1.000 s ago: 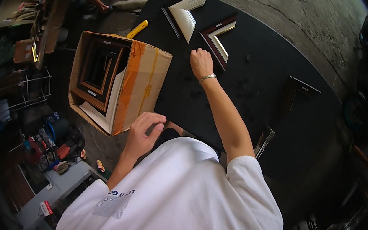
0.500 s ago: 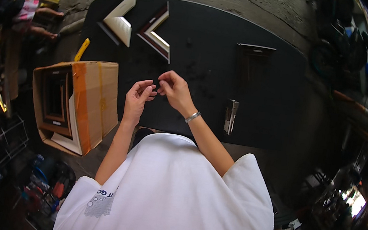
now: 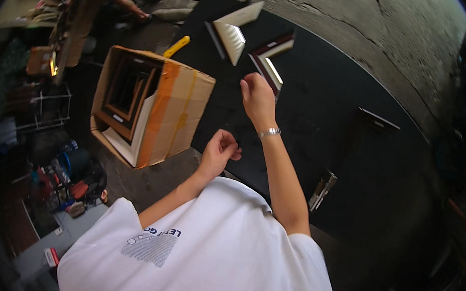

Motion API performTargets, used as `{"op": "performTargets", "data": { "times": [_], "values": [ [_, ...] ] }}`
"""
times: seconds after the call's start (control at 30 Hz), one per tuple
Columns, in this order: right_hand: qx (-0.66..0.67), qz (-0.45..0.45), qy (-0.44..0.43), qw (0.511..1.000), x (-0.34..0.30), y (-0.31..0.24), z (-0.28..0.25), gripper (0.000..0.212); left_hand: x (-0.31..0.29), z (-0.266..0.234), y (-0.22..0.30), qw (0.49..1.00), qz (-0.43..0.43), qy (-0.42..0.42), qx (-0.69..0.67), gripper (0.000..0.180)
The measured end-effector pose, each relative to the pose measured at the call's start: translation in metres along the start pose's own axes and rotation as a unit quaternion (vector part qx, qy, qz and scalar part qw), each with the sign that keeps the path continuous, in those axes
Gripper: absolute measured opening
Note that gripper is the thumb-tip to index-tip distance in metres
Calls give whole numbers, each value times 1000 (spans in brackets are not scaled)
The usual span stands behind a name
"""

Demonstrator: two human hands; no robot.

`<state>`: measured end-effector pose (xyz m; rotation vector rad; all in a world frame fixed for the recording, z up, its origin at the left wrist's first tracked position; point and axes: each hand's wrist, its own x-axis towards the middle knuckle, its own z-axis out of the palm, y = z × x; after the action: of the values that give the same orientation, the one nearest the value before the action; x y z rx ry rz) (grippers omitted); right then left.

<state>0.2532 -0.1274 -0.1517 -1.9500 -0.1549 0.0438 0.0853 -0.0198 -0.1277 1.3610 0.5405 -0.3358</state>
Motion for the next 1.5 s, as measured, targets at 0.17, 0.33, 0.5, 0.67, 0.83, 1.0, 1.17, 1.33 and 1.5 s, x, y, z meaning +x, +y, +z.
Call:
{"op": "performTargets", "data": {
  "times": [0.17,0.33,0.5,0.67,0.83,1.0,1.17,1.33,1.5],
  "values": [
    [-230,-72,-62,969,105,31,107,23,-63,-42,50,991,78,12,111,8],
    [-430,-59,-115,894,143,40,164,21,-114,-91,89,981,117,46,145,10],
    [-504,-24,-110,856,160,46,181,22,-131,-134,106,985,128,-37,113,12],
    [-531,-22,-118,839,156,42,176,23,-123,-169,133,983,106,-147,14,14],
    [-529,23,-92,843,149,43,182,24,-120,-207,158,963,156,-218,8,13],
    [-428,11,-93,899,151,52,181,31,-119,-248,154,968,160,-184,-66,12],
    [-311,48,-143,938,157,83,173,55,-111,-268,157,972,154,-129,-124,14],
    [-226,60,-183,955,156,85,165,75,-101,-273,154,971,158,-132,-120,16],
    [-53,54,-250,965,131,50,139,68,-97,-278,152,968,155,-138,-138,19]
  ]
}}
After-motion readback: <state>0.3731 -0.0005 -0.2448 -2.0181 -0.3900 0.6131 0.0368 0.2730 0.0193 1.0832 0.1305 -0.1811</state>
